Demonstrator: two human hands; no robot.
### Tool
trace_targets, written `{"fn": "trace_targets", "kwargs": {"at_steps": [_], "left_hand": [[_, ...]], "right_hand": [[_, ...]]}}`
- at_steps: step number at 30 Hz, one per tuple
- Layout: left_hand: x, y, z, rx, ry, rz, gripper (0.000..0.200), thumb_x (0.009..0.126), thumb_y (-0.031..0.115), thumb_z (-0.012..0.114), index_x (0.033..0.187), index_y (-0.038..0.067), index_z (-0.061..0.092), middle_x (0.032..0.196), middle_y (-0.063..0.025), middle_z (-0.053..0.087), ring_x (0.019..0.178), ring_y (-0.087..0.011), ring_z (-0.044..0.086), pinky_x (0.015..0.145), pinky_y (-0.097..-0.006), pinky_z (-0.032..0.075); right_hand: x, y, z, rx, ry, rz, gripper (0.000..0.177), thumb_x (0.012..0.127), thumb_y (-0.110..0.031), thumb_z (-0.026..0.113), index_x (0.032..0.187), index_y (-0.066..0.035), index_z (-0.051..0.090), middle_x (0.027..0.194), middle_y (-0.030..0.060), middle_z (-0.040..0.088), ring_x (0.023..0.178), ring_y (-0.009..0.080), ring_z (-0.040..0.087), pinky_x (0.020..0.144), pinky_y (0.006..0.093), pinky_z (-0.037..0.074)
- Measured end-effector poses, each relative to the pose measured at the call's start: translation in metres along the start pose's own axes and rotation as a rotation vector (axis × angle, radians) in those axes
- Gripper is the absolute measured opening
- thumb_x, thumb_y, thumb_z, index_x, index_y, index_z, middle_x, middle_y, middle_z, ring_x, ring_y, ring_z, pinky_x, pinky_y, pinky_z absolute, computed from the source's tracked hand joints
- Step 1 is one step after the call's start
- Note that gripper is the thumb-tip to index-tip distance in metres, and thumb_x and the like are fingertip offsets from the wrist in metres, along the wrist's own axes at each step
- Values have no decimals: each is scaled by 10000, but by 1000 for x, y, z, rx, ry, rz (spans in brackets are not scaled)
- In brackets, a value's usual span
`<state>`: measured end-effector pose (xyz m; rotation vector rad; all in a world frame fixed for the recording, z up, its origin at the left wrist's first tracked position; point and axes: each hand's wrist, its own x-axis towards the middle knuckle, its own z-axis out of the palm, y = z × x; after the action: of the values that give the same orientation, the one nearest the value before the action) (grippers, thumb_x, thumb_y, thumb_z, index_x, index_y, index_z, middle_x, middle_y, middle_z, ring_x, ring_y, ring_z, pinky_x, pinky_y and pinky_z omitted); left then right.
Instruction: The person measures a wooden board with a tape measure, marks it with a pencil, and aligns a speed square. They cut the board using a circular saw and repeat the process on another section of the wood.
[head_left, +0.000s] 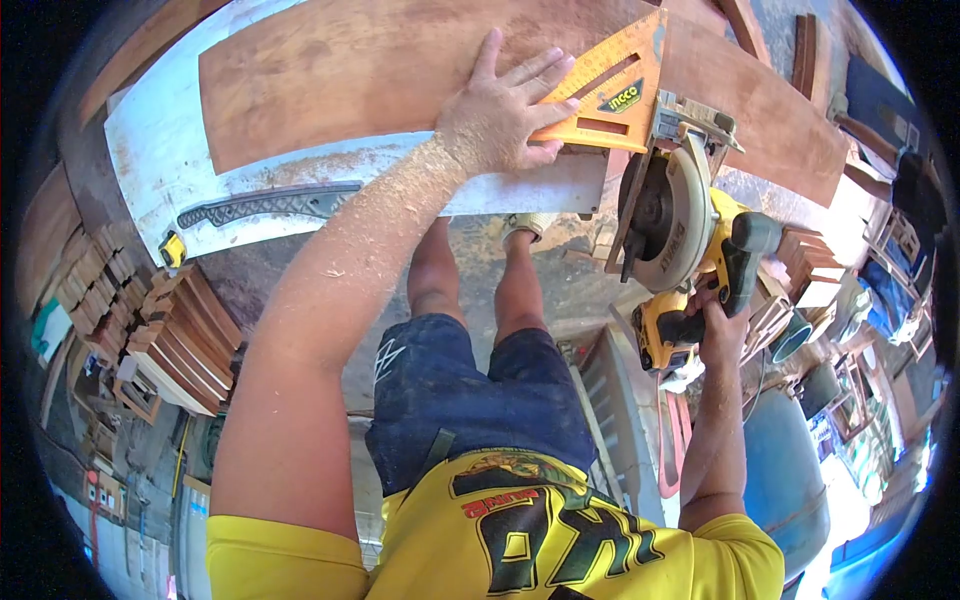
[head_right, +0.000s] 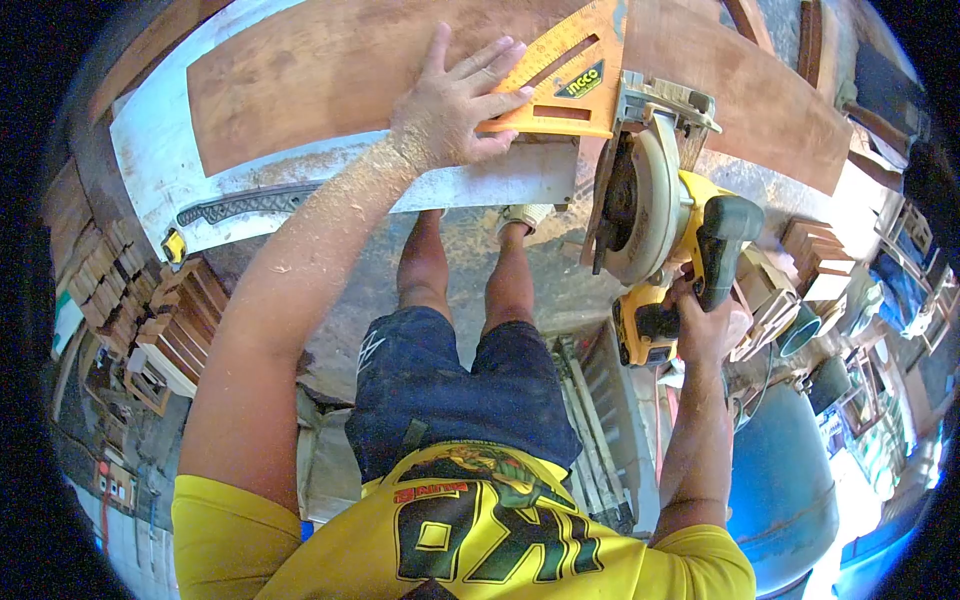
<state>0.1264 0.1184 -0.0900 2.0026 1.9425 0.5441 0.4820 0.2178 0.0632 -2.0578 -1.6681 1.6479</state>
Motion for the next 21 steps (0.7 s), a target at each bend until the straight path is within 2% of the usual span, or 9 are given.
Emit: {"fn": "trace_targets", "kwargs": {"at_steps": [11,14,16,21], "left_hand": [[-1,0,-2,-20,-21,-5,513,745,419,689,1222,237,637,1504,-59,396,1410,-185,337,1131,-657,28],[1,1,-2,-34,-16,-3,515,739,411,695,1218,233,638,1498,-63,402,1410,-189,334,1131,-659,42],[0,1,-2,-42,-1,-7,516,735,407,699,1217,233,638,1495,-65,405,1409,-192,335,1132,-659,49],[1,3,-6,-16,-23,-17,541,732,398,714,1240,239,618,1504,-66,388,1404,-201,341,1138,-649,58]], "right_hand": [[1,-1,3,11,-5,13,229,815,-68,549,1024,20,516,764,60,526,669,160,533,646,288,455],[2,6,-1,74,-2,-10,258,789,-10,568,1043,28,540,764,67,579,630,155,573,591,273,471],[2,6,-1,80,-25,-17,242,833,-62,611,1052,18,545,763,56,575,628,151,561,590,278,465],[1,2,-4,10,-65,-15,280,871,-159,582,1069,23,503,767,58,524,664,163,537,636,287,451]]}}
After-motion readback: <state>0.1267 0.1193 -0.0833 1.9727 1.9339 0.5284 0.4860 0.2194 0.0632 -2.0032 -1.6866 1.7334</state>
